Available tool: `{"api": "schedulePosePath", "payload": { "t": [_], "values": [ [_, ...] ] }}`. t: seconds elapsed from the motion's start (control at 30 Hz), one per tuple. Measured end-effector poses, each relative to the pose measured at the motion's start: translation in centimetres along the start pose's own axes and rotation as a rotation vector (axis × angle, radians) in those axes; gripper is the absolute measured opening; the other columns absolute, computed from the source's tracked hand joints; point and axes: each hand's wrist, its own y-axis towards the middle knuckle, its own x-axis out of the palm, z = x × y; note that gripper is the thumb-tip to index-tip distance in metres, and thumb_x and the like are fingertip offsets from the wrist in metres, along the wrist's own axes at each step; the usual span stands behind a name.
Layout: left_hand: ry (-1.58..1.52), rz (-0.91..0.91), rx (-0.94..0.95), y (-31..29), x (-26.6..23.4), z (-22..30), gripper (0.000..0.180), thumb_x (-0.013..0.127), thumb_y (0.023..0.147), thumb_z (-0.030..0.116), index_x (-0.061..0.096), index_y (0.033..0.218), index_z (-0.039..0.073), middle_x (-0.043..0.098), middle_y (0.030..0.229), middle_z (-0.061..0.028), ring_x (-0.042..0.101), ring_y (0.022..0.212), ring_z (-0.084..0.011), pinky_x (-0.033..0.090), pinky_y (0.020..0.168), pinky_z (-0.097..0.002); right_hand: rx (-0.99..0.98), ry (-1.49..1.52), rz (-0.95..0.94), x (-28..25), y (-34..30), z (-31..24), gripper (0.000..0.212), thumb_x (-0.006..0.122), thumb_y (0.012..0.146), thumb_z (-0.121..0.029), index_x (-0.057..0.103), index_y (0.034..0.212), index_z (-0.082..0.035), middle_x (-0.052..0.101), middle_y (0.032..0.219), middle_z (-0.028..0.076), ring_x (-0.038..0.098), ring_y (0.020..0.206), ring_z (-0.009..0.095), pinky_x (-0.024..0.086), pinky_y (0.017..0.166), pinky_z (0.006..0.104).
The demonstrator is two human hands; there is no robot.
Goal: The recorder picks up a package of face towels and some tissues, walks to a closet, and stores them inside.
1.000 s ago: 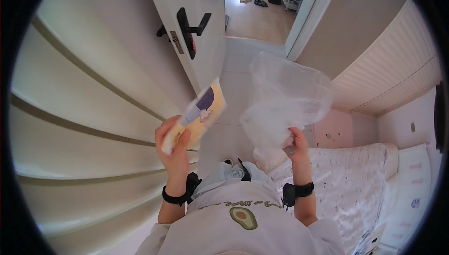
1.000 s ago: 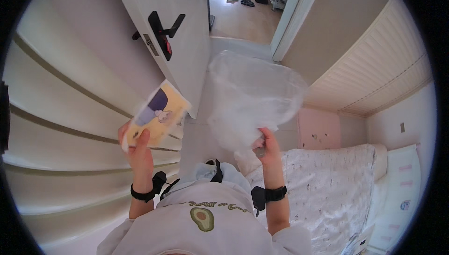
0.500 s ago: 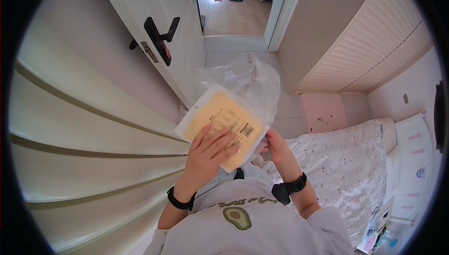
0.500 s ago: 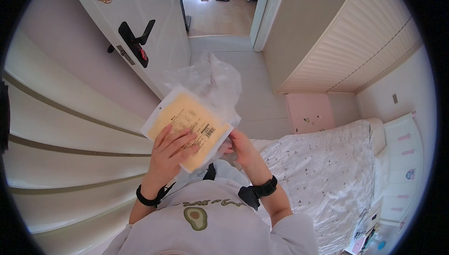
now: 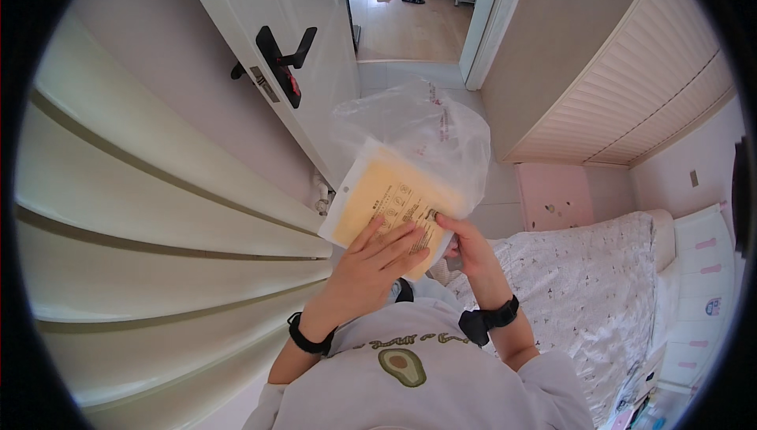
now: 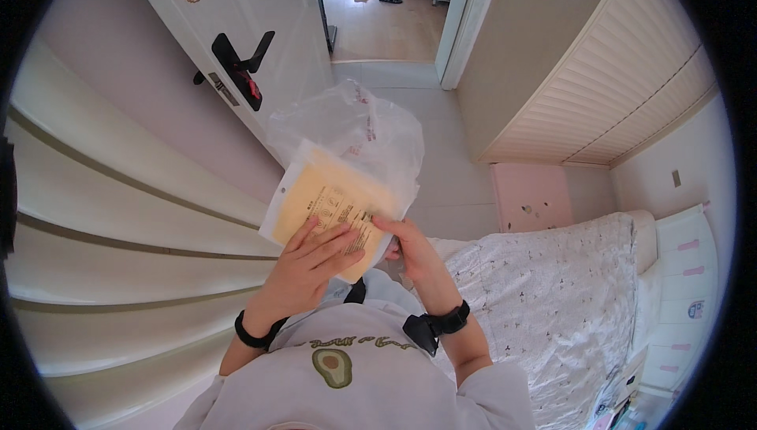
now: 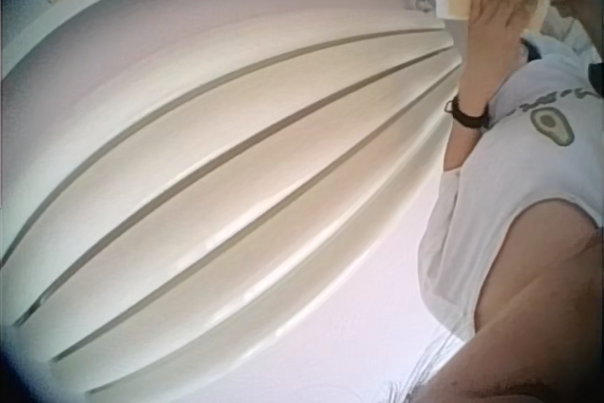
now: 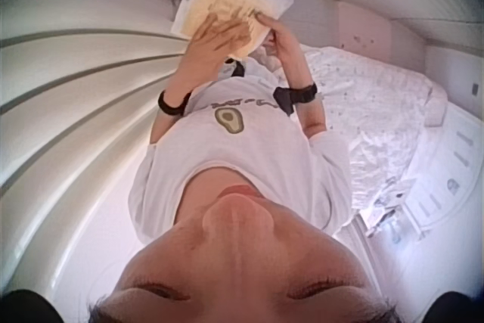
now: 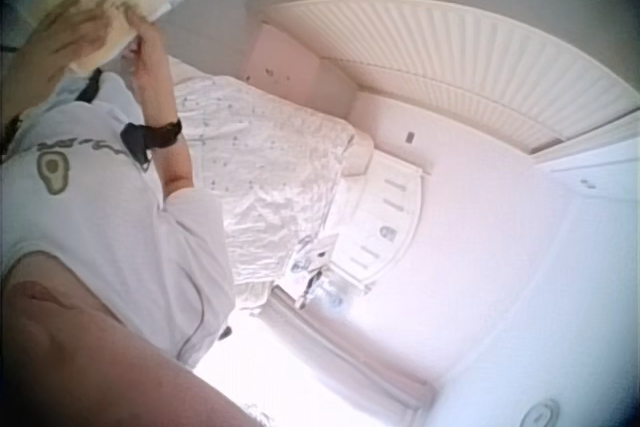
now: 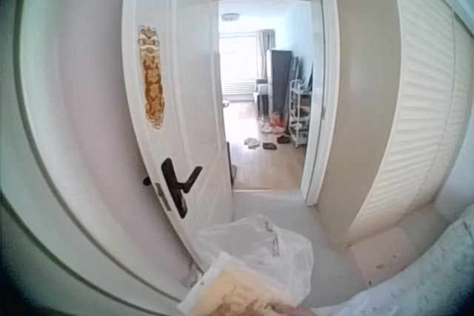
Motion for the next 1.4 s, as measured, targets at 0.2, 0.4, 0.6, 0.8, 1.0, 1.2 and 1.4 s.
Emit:
{"api": "schedulePosePath", "payload": {
  "t": [0.2,0.4,0.6,0.8,1.0,1.2,1.4],
  "values": [
    [-0.392,0.274,-0.177,-2.9,-3.2,-0.6,0.032,0.046,0.065,-0.003,0.057,0.094,0.005,0.055,0.099,-0.0091,0.049,0.1,-0.0253,0.035,0.088,-0.04,-0.035,0.139,0.007,-2.3,-0.5,-0.7,0.019,0.053,0.081,-0.021,0.052,0.088,-0.004,0.046,0.057,-0.005,0.029,0.038,0.0,0.02,0.032,0.0142],
    [-1.582,0.418,0.208,-5.9,-6.5,0.2,0.02,0.043,0.081,0.011,0.044,0.062,0.005,0.046,0.059,-0.0063,0.049,0.057,-0.0209,0.044,0.072,-0.0417,-0.051,0.272,-0.069,-2.6,0.4,0.2,0.018,0.051,0.082,-0.019,0.051,0.091,-0.003,0.048,0.059,-0.003,0.03,0.037,0.001,0.022,0.03,0.0143],
    [-1.571,0.0,0.774,-3.1,-10.0,1.1,0.046,0.039,0.088,0.023,0.039,0.045,0.007,0.039,0.044,-0.0034,0.045,0.042,-0.0201,0.047,0.057,-0.0436,-0.092,0.291,0.006,-1.8,0.2,1.4,0.02,0.051,0.082,-0.018,0.051,0.095,-0.003,0.052,0.064,-0.001,0.031,0.037,0.001,0.022,0.03,0.014],
    [-1.581,0.027,0.919,-2.1,-12.6,2.6,0.042,0.045,0.084,0.031,0.039,0.048,0.009,0.034,0.048,-0.0015,0.043,0.041,-0.0151,0.046,0.072,-0.0373,-0.129,0.269,0.076,-0.3,-0.7,1.7,0.021,0.052,0.081,-0.017,0.051,0.095,-0.002,0.049,0.06,-0.002,0.029,0.037,0.001,0.02,0.03,0.0148],
    [-1.599,0.036,0.911,-1.8,-12.9,2.7,0.041,0.045,0.084,0.03,0.041,0.05,0.008,0.036,0.049,-0.0027,0.044,0.043,-0.0161,0.047,0.072,-0.0329,-0.108,0.315,0.061,0.3,-0.4,1.6,0.019,0.049,0.083,-0.016,0.051,0.096,-0.002,0.048,0.06,-0.002,0.03,0.038,0.002,0.022,0.03,0.0152],
    [-1.648,0.202,0.857,-2.6,-12.2,3.2,0.04,0.045,0.084,0.03,0.042,0.05,0.008,0.037,0.05,-0.0031,0.046,0.045,-0.0169,0.047,0.071,-0.0318,-0.11,0.359,0.019,0.1,0.0,2.3,0.022,0.045,0.085,-0.018,0.051,0.1,-0.002,0.053,0.064,0.0,0.033,0.038,0.002,0.025,0.03,0.0155],
    [-1.49,-0.036,0.953,-1.5,-12.1,1.6,0.035,0.047,0.084,0.029,0.052,0.063,0.002,0.049,0.061,-0.0073,0.053,0.057,-0.0166,0.046,0.074,-0.0309,-0.101,0.331,0.079,0.0,-0.2,1.6,0.022,0.048,0.084,-0.018,0.051,0.098,-0.002,0.051,0.062,-0.002,0.033,0.038,0.002,0.024,0.03,0.0152]
  ]
}}
